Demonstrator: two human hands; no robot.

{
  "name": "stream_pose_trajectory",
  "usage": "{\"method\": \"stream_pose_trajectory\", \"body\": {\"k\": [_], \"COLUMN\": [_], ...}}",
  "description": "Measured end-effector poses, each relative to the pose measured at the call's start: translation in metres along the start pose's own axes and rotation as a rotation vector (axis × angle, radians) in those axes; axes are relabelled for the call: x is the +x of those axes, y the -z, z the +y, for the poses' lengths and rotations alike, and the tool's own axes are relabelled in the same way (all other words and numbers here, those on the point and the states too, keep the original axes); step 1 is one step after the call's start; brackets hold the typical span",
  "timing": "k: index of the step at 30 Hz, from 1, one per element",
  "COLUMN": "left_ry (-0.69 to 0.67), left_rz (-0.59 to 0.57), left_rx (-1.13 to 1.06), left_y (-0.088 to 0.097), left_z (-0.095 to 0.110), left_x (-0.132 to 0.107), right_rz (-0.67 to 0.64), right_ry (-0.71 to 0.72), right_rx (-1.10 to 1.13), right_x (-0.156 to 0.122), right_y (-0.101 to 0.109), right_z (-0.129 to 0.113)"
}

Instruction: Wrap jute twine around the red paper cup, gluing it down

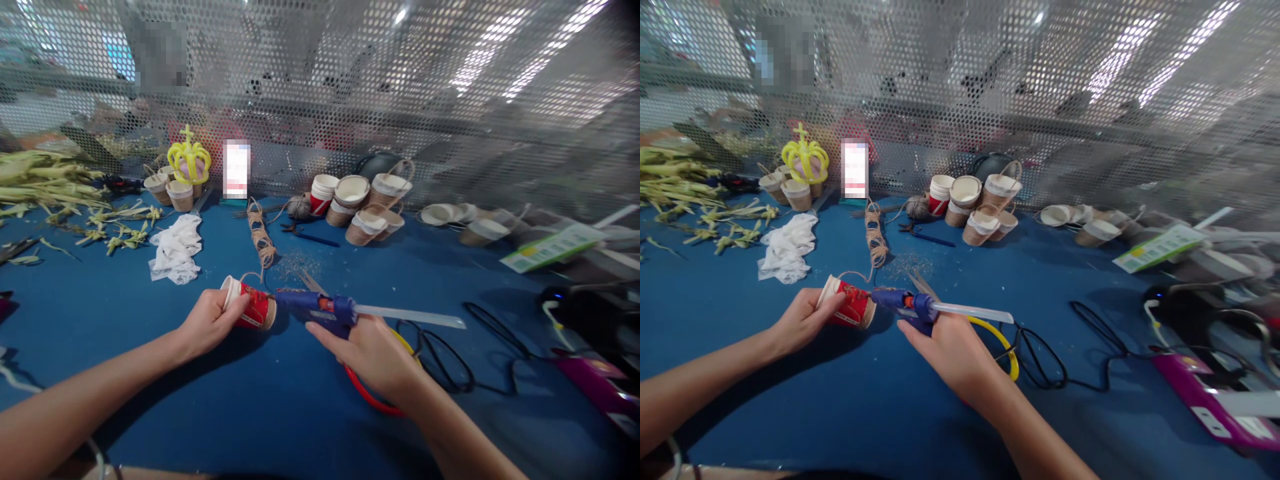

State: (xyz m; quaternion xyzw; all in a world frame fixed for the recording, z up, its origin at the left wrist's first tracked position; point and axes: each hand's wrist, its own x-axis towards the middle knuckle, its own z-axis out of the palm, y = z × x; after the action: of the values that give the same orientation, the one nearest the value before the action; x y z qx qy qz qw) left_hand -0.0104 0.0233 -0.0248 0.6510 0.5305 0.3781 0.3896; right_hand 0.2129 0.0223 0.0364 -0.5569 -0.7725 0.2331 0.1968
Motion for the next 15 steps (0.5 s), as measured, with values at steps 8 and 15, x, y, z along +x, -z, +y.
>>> {"method": "stream_pose_trajectory", "body": {"k": [8,15], "left_ry": [-0.064,-0.069], "left_rz": [0.001,0.043], "left_rx": [0.078,0.075], "left_y": [0.001,0.001], "left_z": [0.0,-0.002], "left_x": [-0.001,-0.001], "right_rz": [-0.14,0.031], "right_ry": [-0.185,-0.164], "right_rx": [0.175,0.168], "right_x": [0.007,0.024], "right_y": [0.004,0.01], "right_z": [-0.006,0.019]}}
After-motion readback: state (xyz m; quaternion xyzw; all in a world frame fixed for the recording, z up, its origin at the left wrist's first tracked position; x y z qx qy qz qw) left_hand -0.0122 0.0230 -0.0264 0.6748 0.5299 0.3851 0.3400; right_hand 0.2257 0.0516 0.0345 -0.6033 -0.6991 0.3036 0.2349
